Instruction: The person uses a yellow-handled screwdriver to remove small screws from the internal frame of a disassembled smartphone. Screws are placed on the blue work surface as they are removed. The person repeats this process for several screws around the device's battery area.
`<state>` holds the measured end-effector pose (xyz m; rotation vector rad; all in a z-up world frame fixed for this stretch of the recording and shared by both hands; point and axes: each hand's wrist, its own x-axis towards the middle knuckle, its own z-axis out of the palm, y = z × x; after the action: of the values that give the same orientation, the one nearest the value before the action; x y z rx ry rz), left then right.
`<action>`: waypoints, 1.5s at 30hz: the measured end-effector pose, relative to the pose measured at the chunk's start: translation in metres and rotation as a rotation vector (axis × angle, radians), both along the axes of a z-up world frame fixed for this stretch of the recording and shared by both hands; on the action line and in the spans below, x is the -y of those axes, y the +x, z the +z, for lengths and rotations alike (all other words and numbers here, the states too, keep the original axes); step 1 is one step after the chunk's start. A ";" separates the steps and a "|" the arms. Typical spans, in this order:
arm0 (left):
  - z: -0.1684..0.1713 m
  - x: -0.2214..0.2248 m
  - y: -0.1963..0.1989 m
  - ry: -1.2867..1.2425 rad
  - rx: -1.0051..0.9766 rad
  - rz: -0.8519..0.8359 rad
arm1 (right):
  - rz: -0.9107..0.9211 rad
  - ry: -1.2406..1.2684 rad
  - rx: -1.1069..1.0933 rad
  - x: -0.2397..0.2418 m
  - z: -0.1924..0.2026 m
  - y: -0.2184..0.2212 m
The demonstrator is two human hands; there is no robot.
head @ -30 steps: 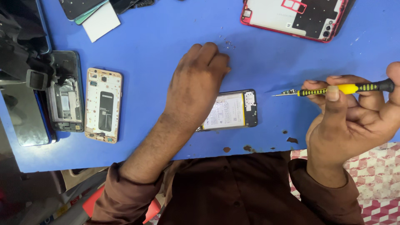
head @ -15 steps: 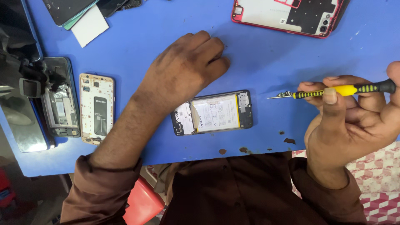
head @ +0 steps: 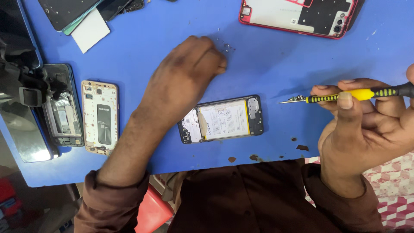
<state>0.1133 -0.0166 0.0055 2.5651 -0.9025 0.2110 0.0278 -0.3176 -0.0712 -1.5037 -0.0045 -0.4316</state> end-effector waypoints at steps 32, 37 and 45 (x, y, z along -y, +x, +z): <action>-0.002 0.014 0.027 0.016 0.002 0.107 | 0.017 -0.093 0.033 -0.013 0.031 0.012; 0.000 0.009 0.025 -0.033 0.008 0.162 | 0.037 -0.107 0.046 -0.012 0.030 0.013; -0.001 0.012 0.025 0.020 0.073 0.187 | 0.021 -0.085 0.032 -0.014 0.028 0.009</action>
<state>0.1383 -0.0285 0.0040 2.6765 -0.6924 0.3526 0.0369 -0.3033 -0.0428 -1.5783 -0.0644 -0.4439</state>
